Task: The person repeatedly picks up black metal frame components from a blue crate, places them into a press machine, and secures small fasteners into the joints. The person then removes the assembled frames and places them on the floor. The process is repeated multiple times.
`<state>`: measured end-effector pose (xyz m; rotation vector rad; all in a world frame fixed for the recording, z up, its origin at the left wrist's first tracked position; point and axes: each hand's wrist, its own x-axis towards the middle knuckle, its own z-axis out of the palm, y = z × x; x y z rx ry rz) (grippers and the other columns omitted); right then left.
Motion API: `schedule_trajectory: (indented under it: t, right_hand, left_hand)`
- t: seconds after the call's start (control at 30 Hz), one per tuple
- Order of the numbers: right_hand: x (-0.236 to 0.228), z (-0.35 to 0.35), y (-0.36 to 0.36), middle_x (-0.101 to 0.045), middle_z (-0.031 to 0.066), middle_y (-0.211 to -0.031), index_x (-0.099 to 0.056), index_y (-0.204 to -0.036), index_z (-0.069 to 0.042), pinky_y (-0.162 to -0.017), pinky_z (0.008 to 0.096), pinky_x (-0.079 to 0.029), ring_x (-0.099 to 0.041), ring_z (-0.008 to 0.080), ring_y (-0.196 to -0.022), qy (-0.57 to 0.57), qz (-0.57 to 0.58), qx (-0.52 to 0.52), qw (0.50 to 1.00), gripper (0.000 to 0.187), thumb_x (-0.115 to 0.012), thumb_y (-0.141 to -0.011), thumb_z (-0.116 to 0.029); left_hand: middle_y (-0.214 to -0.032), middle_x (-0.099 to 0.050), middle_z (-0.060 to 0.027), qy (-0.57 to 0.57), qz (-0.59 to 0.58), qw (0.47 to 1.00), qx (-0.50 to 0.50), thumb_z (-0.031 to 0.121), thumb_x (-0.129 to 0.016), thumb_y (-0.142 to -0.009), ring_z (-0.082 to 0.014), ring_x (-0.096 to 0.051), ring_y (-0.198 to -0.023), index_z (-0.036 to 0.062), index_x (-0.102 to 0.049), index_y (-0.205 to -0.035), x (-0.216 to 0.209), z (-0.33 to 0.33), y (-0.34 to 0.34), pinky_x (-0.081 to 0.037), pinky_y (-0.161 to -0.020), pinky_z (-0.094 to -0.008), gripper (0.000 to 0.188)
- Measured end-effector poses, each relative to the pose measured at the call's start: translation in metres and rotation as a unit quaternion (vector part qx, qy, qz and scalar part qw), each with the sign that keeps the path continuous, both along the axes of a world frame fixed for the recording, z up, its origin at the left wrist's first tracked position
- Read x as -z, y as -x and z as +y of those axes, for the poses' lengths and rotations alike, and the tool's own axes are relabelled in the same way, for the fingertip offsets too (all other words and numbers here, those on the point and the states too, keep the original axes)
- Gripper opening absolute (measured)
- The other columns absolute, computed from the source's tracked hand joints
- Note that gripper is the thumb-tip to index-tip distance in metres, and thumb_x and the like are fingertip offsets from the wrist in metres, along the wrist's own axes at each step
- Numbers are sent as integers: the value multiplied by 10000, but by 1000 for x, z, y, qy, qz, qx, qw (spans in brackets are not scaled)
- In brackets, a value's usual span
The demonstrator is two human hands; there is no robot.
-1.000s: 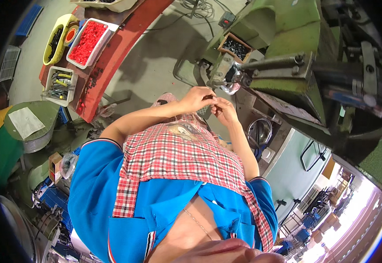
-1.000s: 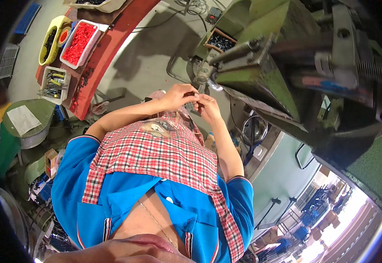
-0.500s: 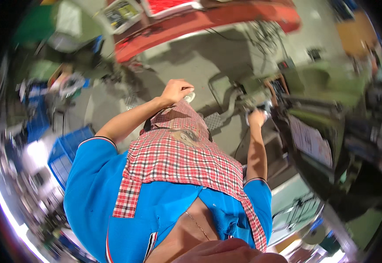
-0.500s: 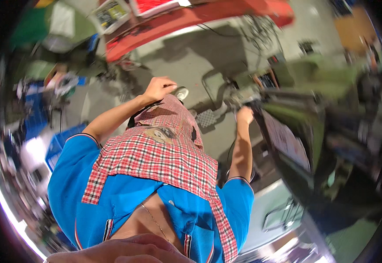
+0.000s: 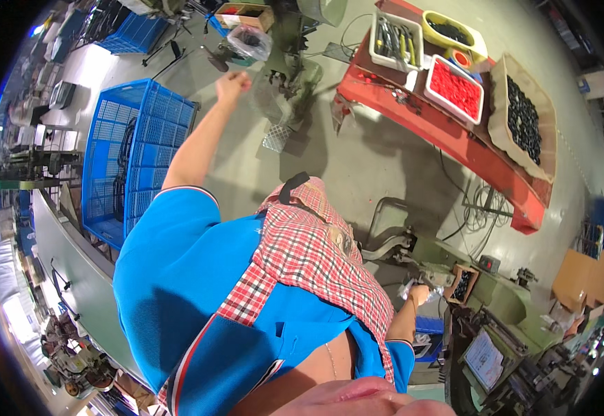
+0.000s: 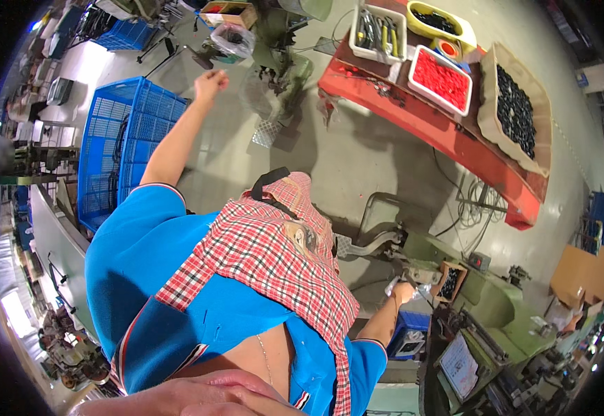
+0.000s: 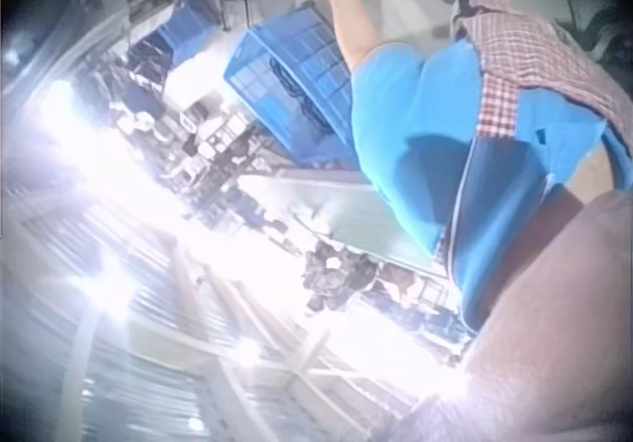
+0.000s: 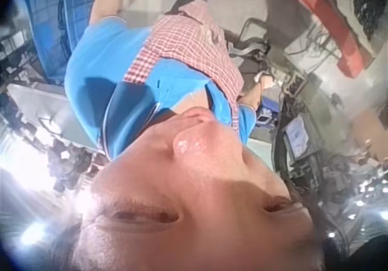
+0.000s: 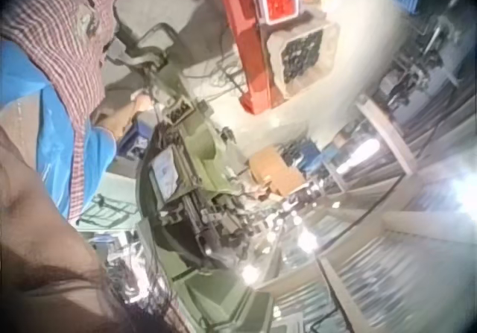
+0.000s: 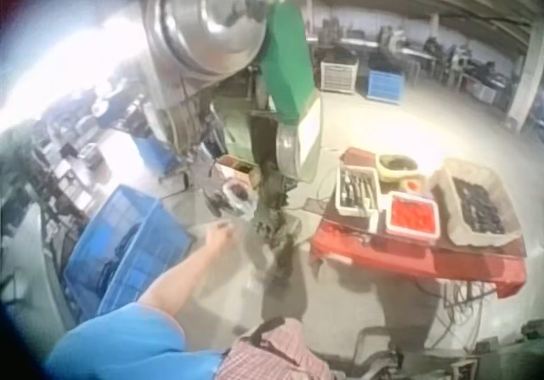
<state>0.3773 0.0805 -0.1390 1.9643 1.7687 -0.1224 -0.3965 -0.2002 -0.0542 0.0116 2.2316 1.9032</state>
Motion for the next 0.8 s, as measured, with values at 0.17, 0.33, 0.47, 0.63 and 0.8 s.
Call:
schedule_trajectory:
  t: [0.17, 0.33, 0.47, 0.63, 0.8]
  right_hand:
    - [-15, -3, 12, -676, 188, -1037, -698, -874, -24, -799, 448, -544, -668, 334, -949, -59, -22, 107, 992, 271, -686, -741, -260]
    - [-26, -10, -30, -604, 38, -592, -670, -757, -17, -441, 239, -443, -555, 115, -501, -232, 380, 297, 845, 61, -659, -714, -59]
    - [-87, -39, -32, -582, -9, -709, -651, -836, -49, -557, 218, -417, -518, 83, -619, -208, 687, 348, 603, 114, -628, -861, -157]
    - [-148, -55, 0, -648, 38, -827, -646, -928, -67, -688, 284, -470, -591, 157, -749, -184, 808, 354, 434, 120, -580, -908, -165]
    - [-148, -47, 10, -667, 76, -862, -649, -999, -34, -707, 296, -508, -619, 168, -745, -144, 836, 345, 402, 166, -588, -898, -150]
  left_hand:
    - [-786, -684, -109, -76, 52, 984, -154, 103, -695, -845, -179, -647, -618, -40, -655, -942, -26, -48, 122, -540, -563, -278, 178]
    - [-766, -668, -146, -184, 70, 964, -178, 54, -718, -808, -225, -650, -620, -86, -641, -918, -25, -80, 198, -560, -556, -311, 194]
    - [-940, -681, -180, -257, 31, 966, -16, 53, -676, -828, -267, -665, -781, -93, -632, -1030, 9, -100, 239, -549, -664, -343, 253]
    - [-1158, -619, -222, -170, 31, 985, 7, 242, -540, -905, -334, -632, -989, -85, -532, -1184, 47, -123, 273, -521, -837, -395, 430]
    - [-905, -721, -60, 502, 584, 636, -45, 447, -638, -821, -241, -693, -750, 173, -753, -902, 34, -127, 274, -542, -617, -335, 308]
